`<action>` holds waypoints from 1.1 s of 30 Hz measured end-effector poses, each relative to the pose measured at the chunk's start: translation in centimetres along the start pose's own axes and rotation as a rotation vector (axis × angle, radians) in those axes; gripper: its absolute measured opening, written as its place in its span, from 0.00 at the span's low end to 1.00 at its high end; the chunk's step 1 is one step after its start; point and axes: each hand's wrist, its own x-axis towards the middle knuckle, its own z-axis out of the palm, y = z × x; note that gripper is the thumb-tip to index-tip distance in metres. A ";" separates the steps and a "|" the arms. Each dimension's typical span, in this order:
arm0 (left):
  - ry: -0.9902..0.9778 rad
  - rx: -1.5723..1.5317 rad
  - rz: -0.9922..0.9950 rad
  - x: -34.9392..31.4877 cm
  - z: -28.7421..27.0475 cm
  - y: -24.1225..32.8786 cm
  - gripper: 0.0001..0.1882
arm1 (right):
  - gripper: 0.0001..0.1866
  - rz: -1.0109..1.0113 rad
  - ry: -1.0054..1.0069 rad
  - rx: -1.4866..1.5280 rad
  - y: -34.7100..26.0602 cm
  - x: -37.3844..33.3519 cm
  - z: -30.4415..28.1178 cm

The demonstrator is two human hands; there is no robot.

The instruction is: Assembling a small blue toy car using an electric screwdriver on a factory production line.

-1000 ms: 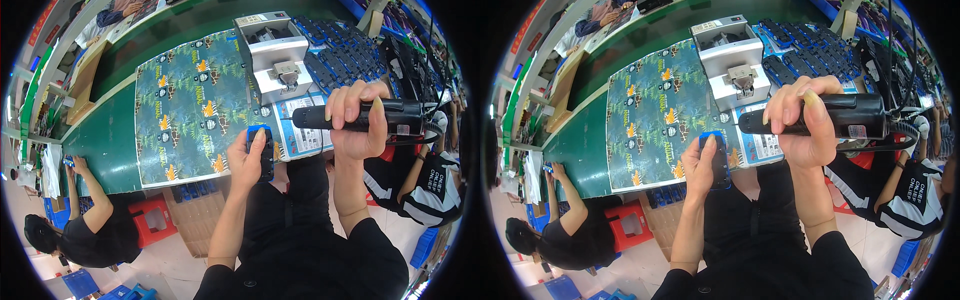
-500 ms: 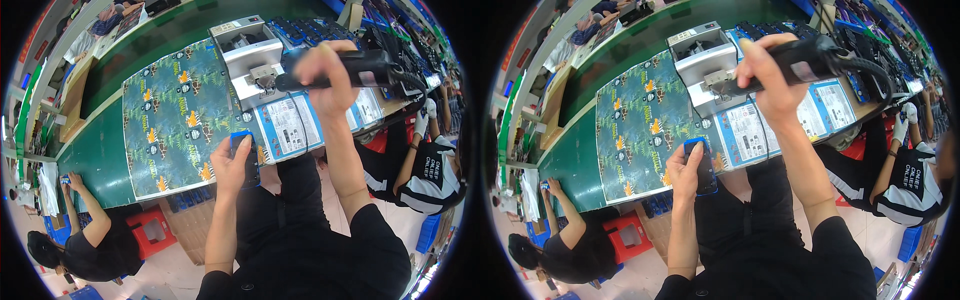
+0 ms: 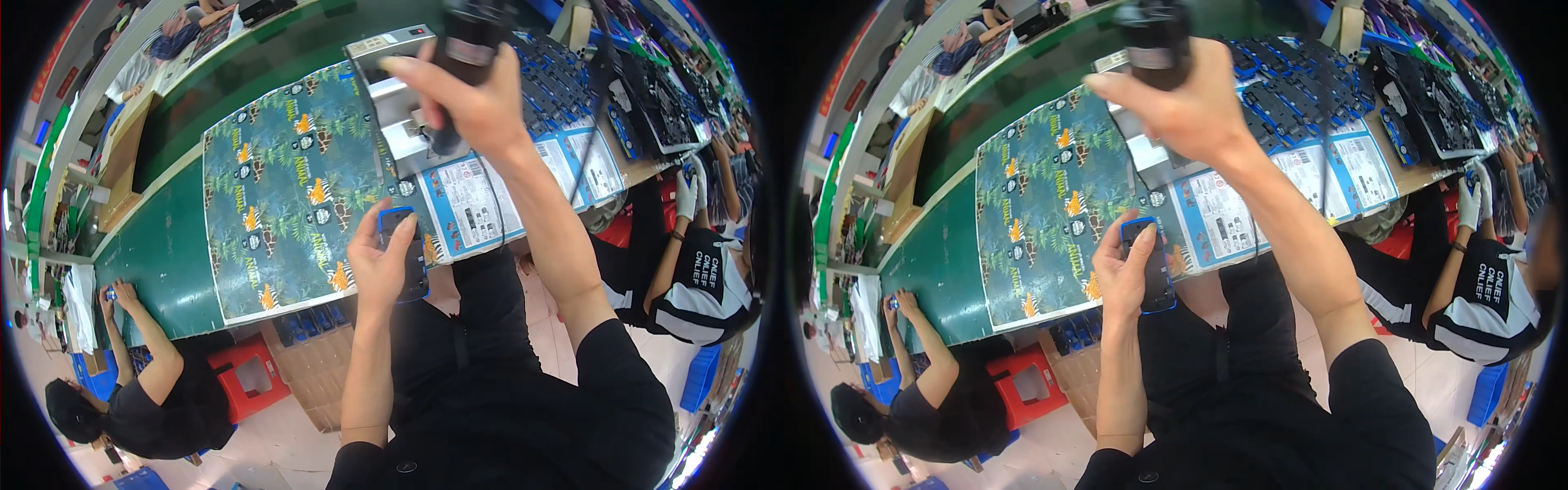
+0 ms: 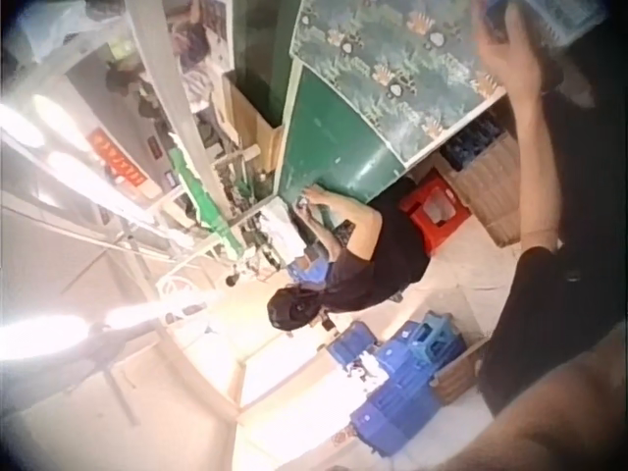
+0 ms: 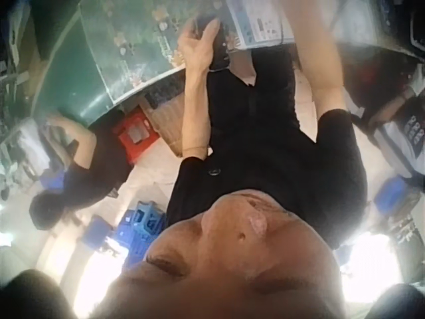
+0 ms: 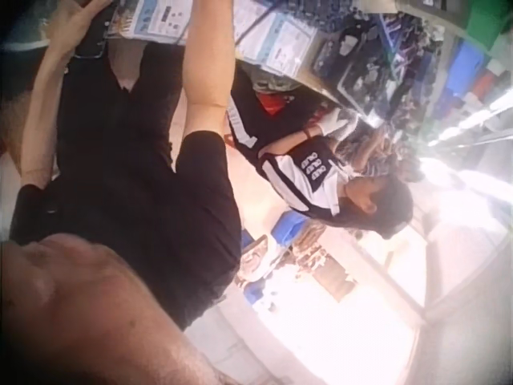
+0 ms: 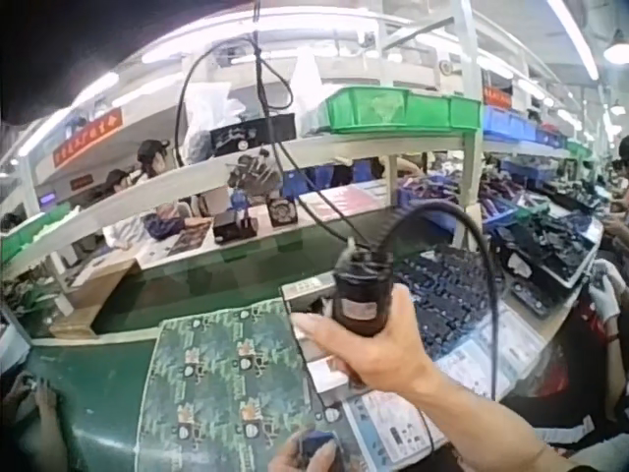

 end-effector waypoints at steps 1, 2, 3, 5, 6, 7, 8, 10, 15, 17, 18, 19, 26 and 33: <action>-0.007 0.009 0.022 0.1 0.2 0.1 0.26 | 0.14 -0.019 0.046 0.107 0.1 -0.9 -0.3; 0.005 0.002 0.024 0.3 0.3 0.4 0.26 | 0.12 -0.063 0.044 0.224 -0.2 -2.0 -0.9; -0.014 0.011 0.020 0.4 0.6 1.1 0.26 | 0.09 -0.070 0.100 0.375 -0.7 -3.3 -1.2; -0.042 0.028 0.092 0.5 0.5 1.1 0.22 | 0.07 -0.127 0.045 0.581 -2.0 -5.4 -1.1; -0.038 0.026 0.089 0.4 0.3 1.3 0.22 | 0.07 -0.168 0.013 0.636 -2.5 -6.0 -0.9; -0.032 0.009 0.020 0.2 0.2 1.7 0.19 | 0.07 -0.182 0.008 0.648 -2.6 -6.7 -0.4; -0.026 -0.007 -0.048 0.1 0.1 2.0 0.17 | 0.07 -0.196 0.003 0.659 -2.4 -7.2 0.0; -0.025 -0.031 -0.053 0.0 0.3 2.2 0.15 | 0.09 -0.198 -0.034 0.669 -1.7 -7.5 0.2; -0.013 -0.046 -0.051 0.1 0.5 1.8 0.13 | 0.07 -0.212 -0.063 0.509 -1.0 -8.0 0.9; -0.020 -0.047 -0.021 0.0 0.5 1.7 0.13 | 0.07 -0.202 -0.065 0.484 -0.9 -8.2 1.0; -0.018 -0.046 -0.023 0.0 0.4 1.6 0.13 | 0.07 -0.186 -0.069 0.465 -0.8 -8.3 1.1; -0.023 -0.044 -0.027 0.0 0.4 1.6 0.14 | 0.08 -0.170 -0.073 0.447 -0.7 -8.3 1.1; -0.006 0.167 0.151 0.1 0.7 2.5 0.13 | 0.15 -0.171 -0.202 0.255 -1.2 -8.5 2.2; 0.019 0.049 0.060 0.3 0.5 1.5 0.12 | 0.17 -0.160 -0.288 0.258 -0.8 -7.4 2.7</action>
